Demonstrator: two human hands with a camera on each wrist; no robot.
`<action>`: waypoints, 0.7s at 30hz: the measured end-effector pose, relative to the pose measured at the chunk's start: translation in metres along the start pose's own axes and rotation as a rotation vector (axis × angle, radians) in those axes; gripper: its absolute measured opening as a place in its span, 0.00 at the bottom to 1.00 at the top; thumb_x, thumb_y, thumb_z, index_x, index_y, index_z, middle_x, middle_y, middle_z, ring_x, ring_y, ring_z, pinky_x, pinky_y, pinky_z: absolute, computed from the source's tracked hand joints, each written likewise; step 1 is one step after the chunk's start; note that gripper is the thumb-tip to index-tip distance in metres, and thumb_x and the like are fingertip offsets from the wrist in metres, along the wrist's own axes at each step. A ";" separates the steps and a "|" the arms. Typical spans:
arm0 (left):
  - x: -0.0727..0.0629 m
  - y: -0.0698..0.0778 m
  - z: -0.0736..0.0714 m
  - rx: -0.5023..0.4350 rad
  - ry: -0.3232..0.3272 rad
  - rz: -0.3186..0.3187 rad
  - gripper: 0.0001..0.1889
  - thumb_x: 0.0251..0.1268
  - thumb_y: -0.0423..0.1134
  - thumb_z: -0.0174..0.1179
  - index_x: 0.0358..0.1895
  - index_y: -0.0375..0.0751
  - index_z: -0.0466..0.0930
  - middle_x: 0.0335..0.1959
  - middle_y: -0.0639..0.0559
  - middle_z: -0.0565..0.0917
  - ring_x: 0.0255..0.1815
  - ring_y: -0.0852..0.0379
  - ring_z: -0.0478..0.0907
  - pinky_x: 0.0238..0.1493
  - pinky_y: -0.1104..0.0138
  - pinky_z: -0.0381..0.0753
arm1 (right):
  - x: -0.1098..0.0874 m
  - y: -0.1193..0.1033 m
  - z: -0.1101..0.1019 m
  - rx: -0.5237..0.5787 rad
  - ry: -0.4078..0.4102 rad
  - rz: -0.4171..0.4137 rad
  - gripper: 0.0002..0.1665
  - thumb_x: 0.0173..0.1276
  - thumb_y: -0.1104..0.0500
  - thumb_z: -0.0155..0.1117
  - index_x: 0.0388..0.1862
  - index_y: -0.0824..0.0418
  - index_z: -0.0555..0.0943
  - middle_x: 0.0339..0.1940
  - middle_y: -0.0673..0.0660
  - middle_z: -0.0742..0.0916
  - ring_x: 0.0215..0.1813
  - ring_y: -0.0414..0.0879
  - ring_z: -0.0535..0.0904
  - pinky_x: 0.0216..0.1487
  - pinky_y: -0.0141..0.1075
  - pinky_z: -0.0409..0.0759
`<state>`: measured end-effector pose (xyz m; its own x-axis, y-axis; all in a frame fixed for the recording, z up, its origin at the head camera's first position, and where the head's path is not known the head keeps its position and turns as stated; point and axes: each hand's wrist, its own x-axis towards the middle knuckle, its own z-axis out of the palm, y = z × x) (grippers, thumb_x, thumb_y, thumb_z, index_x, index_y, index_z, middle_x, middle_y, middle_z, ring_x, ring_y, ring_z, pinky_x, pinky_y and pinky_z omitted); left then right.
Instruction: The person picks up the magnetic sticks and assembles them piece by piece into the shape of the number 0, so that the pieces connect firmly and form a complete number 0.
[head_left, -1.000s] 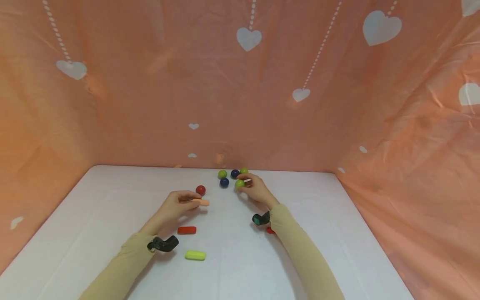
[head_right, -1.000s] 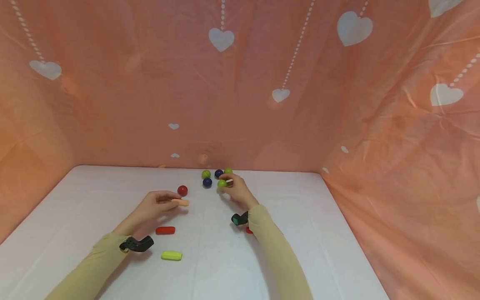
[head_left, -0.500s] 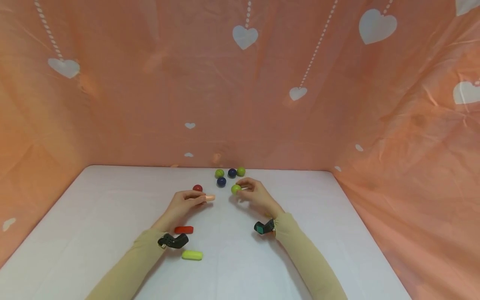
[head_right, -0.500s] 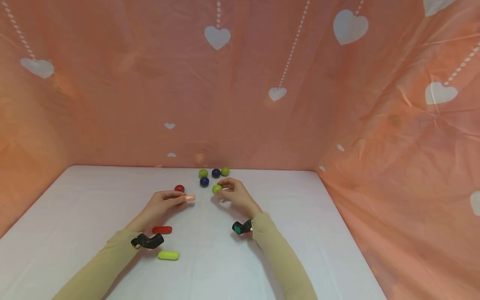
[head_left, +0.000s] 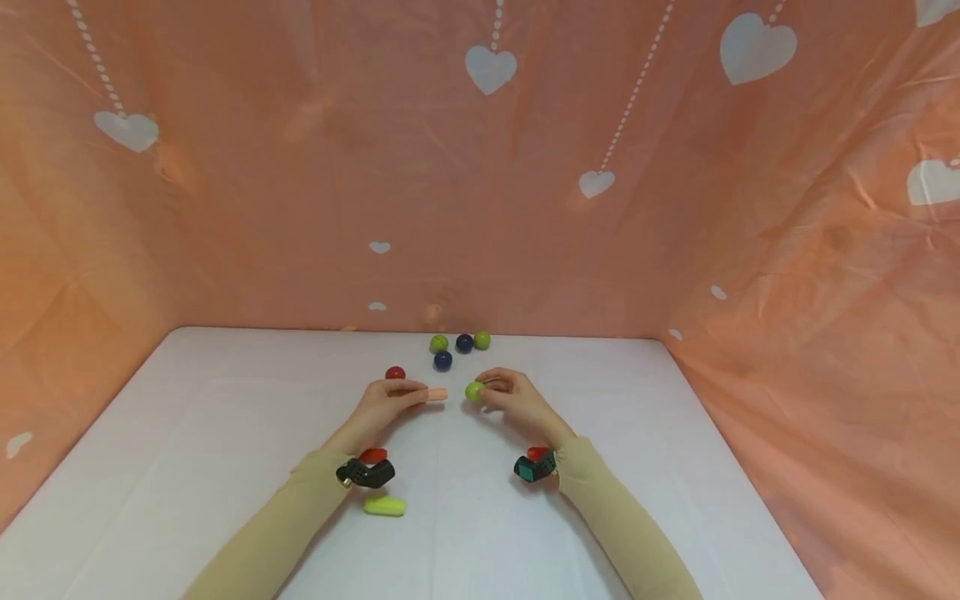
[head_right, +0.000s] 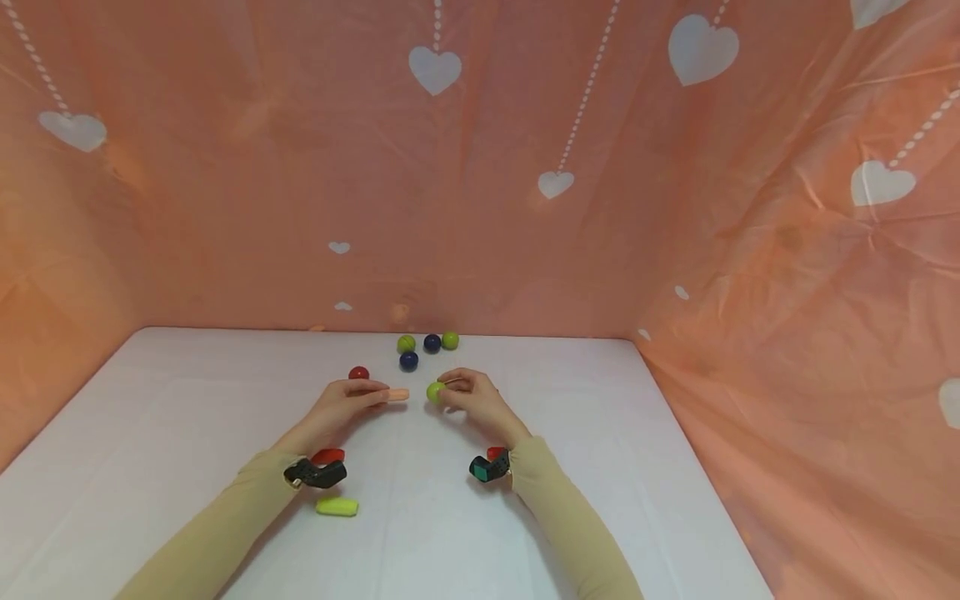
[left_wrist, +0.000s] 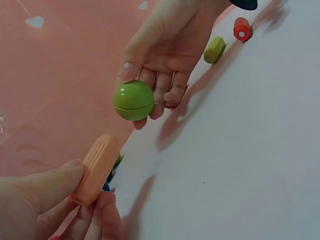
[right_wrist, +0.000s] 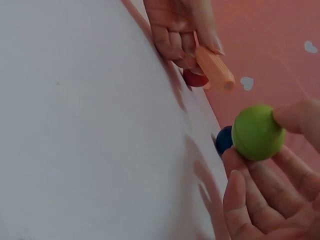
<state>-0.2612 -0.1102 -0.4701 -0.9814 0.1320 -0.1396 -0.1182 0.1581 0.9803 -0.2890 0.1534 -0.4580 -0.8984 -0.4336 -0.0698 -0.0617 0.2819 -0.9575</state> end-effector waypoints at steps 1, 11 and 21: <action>0.001 0.000 0.000 0.004 -0.005 0.005 0.19 0.60 0.47 0.67 0.51 0.39 0.83 0.48 0.49 0.81 0.50 0.52 0.73 0.53 0.63 0.71 | 0.000 0.000 0.000 -0.005 0.002 0.001 0.21 0.68 0.56 0.63 0.57 0.62 0.75 0.47 0.56 0.85 0.43 0.51 0.83 0.42 0.38 0.77; 0.010 0.003 0.010 -0.025 -0.040 0.003 0.17 0.61 0.41 0.66 0.50 0.35 0.82 0.48 0.45 0.81 0.45 0.53 0.78 0.51 0.64 0.78 | 0.001 0.005 0.007 0.046 -0.019 -0.032 0.21 0.68 0.59 0.63 0.57 0.65 0.74 0.50 0.59 0.84 0.47 0.49 0.82 0.48 0.39 0.79; 0.012 0.005 0.018 -0.005 -0.005 0.017 0.14 0.61 0.37 0.66 0.48 0.34 0.83 0.45 0.45 0.82 0.43 0.54 0.80 0.49 0.65 0.80 | 0.002 0.008 0.011 0.087 -0.004 -0.049 0.21 0.67 0.63 0.63 0.57 0.68 0.74 0.51 0.61 0.83 0.47 0.48 0.81 0.49 0.38 0.79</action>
<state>-0.2710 -0.0906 -0.4691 -0.9825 0.1394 -0.1234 -0.1021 0.1513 0.9832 -0.2863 0.1451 -0.4688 -0.8934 -0.4486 -0.0229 -0.0675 0.1844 -0.9805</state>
